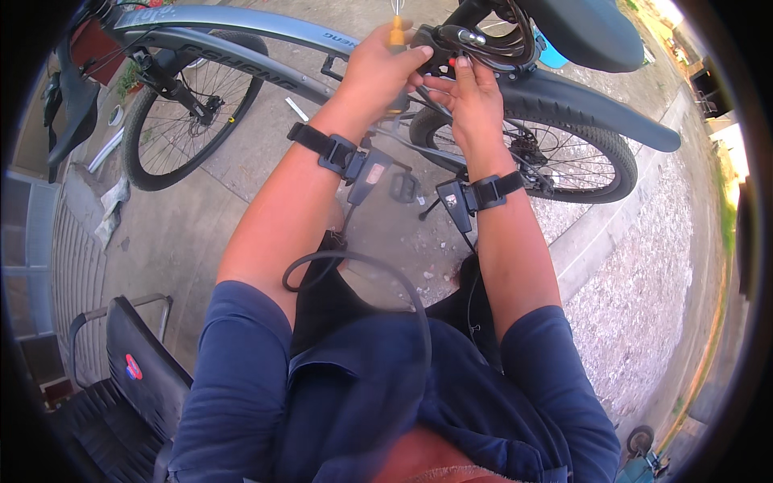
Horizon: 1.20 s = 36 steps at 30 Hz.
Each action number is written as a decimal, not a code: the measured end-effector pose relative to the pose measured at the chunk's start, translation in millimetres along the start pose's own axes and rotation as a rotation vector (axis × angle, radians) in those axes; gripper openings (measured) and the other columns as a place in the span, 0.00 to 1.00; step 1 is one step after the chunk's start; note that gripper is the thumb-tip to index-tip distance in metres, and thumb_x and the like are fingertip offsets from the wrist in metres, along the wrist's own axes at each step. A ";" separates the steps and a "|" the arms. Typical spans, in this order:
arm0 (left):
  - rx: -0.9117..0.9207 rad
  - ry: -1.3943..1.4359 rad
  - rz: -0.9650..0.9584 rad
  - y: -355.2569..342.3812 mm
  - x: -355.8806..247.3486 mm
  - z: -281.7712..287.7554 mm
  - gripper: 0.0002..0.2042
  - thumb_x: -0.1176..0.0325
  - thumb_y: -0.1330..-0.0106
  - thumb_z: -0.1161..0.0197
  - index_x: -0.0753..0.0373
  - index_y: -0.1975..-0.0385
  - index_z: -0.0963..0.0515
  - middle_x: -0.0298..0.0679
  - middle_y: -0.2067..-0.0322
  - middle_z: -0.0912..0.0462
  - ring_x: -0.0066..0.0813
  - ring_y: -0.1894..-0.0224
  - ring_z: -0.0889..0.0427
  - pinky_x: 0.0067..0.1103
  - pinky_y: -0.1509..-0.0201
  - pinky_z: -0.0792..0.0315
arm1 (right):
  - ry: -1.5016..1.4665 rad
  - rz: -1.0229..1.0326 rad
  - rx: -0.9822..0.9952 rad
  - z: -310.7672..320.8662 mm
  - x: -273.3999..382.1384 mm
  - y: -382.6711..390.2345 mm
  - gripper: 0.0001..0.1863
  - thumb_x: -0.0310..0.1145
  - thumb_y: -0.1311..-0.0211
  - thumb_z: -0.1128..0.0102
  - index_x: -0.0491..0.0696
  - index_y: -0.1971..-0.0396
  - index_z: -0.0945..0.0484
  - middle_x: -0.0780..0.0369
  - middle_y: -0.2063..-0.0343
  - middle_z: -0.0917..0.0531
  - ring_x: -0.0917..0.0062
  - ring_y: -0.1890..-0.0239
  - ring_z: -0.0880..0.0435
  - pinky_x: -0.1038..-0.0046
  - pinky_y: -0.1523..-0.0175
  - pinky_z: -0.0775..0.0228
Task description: The person uses a screwdriver to tighten a screw on the bicycle seat post and then attaches a coiled cable lock to the frame.
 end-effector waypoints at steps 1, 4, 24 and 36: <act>0.056 0.015 0.009 -5.3 2.9 -4.0 0.27 0.67 0.39 0.29 0.67 0.42 0.31 0.36 0.66 0.19 0.19 0.76 0.22 0.16 0.73 0.26 | 0.021 0.007 -0.012 -0.2 1.8 0.4 0.15 0.36 0.26 0.49 0.40 0.50 0.30 0.57 0.59 0.18 0.68 0.66 0.12 0.74 0.66 0.19; 0.114 0.053 -0.009 -11.1 5.6 -12.2 0.23 0.69 0.39 0.31 0.69 0.45 0.29 0.36 0.70 0.20 0.19 0.77 0.22 0.17 0.74 0.27 | 0.051 0.028 -0.018 0.5 2.9 -0.9 0.14 0.37 0.26 0.51 0.39 0.53 0.30 0.55 0.65 0.16 0.67 0.70 0.12 0.75 0.67 0.19; 0.066 0.184 -0.043 -11.0 11.0 -14.6 0.16 0.69 0.40 0.30 0.65 0.54 0.25 0.33 0.69 0.18 0.16 0.76 0.23 0.15 0.71 0.27 | -0.207 -0.097 -0.024 3.5 9.3 -14.9 0.08 0.29 0.28 0.51 0.42 0.59 0.23 0.60 0.68 0.19 0.70 0.74 0.14 0.76 0.73 0.27; 0.047 0.149 -0.033 -4.2 12.3 -20.0 0.19 0.68 0.36 0.32 0.64 0.48 0.28 0.35 0.61 0.17 0.22 0.65 0.15 0.17 0.68 0.24 | -0.149 -0.193 0.092 3.7 13.0 -18.5 0.08 0.34 0.30 0.43 0.45 0.60 0.23 0.65 0.74 0.21 0.82 0.79 0.26 0.81 0.76 0.36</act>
Point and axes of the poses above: each hand's wrist, its own y-axis away from the middle knuckle, its own z-axis out of the back of the hand, x = y × z, the point moved 7 cm from there along -y, towards the middle knuckle
